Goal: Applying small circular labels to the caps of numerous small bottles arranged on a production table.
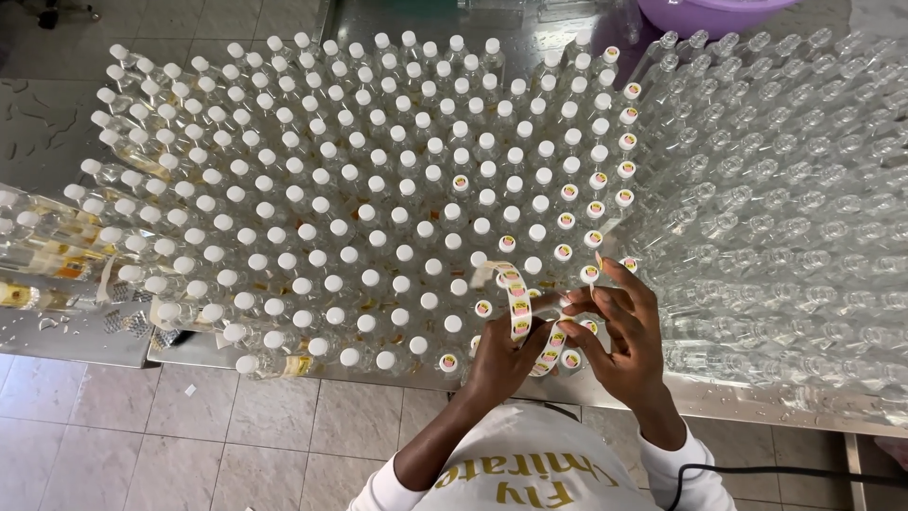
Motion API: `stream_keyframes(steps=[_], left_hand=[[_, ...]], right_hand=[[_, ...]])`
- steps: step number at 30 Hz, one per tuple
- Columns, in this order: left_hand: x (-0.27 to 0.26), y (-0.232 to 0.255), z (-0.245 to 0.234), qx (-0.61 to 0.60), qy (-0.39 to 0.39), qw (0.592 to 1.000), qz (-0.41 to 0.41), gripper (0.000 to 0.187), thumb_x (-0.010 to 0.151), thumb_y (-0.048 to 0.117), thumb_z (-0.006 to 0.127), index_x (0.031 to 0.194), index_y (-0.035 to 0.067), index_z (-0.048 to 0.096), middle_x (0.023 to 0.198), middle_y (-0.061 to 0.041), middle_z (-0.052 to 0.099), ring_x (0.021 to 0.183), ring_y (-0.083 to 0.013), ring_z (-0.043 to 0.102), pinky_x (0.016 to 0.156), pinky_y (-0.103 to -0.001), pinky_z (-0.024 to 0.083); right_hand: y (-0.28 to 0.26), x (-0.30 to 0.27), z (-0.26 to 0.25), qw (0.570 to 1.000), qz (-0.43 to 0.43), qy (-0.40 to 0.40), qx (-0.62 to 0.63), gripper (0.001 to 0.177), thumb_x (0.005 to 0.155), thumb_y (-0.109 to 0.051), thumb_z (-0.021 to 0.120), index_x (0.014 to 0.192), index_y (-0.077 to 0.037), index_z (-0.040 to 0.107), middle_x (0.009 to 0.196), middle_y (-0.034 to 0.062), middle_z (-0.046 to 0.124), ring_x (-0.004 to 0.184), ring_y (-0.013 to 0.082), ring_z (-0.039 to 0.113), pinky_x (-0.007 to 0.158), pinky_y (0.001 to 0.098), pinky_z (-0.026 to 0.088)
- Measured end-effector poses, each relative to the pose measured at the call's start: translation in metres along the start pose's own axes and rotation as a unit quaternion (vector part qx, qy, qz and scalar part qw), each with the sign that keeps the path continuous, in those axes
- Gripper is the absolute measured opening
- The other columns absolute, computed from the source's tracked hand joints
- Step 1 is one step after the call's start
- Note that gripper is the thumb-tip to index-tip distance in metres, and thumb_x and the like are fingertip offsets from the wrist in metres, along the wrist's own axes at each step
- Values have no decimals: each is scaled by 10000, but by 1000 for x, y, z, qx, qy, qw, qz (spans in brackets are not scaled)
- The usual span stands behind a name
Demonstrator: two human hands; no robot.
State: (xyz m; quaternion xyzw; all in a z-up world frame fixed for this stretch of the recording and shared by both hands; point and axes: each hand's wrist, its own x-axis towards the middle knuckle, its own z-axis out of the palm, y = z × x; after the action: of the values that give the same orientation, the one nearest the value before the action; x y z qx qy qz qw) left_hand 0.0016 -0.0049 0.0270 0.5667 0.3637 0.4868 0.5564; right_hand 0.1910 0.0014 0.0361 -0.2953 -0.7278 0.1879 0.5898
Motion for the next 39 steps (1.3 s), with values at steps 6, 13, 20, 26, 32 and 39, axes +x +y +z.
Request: stream_keyframes(steps=[6,13,20,26,32,39], left_hand=[[-5,-20,4,0,28,1000,13,247,1089,85,695,1300,-3,788,1008,-229,827,963,-289,810,870,-429,621],[-7,-34,5,-2,45,999,-15,217,1070,76,717,1238,-29,804,1032,-244,826,990,-323,809,864,-468,628],[-3,-13,-1,-41,93,994,-42,225,1086,163,704,1198,3,817,1049,-181,841,1031,-240,797,936,-441,619],[-12,46,-12,-34,125,971,-201,273,1042,276,647,1084,52,797,743,-119,875,855,-146,838,708,-314,686],[-45,52,-24,-192,126,947,-224,355,1038,204,632,1129,-117,753,769,-368,846,431,-343,699,340,-382,585],[-59,63,-26,-212,163,931,-249,397,989,286,680,1021,-97,781,630,-342,835,306,-262,593,322,-312,450]], right_hand=[[2,-1,0,1000,-7,9,-17,720,879,129,793,1529,-58,550,1662,303,326,1134,344,744,887,447,713],[3,0,-2,999,6,23,-35,696,862,137,807,1496,-32,574,1640,305,348,1085,321,759,861,427,726],[42,26,-40,971,163,42,172,785,781,134,844,1497,-24,562,1657,236,398,1116,277,758,826,380,732],[219,76,-80,947,295,104,73,748,882,42,844,1544,-2,497,1640,229,523,1268,282,661,924,371,690],[315,89,-73,932,357,68,-19,664,867,117,793,1456,-100,576,1542,92,612,1165,204,703,875,310,650],[337,84,-68,952,302,20,-49,618,914,137,728,1460,-103,566,1530,129,527,1142,257,730,893,349,652]])
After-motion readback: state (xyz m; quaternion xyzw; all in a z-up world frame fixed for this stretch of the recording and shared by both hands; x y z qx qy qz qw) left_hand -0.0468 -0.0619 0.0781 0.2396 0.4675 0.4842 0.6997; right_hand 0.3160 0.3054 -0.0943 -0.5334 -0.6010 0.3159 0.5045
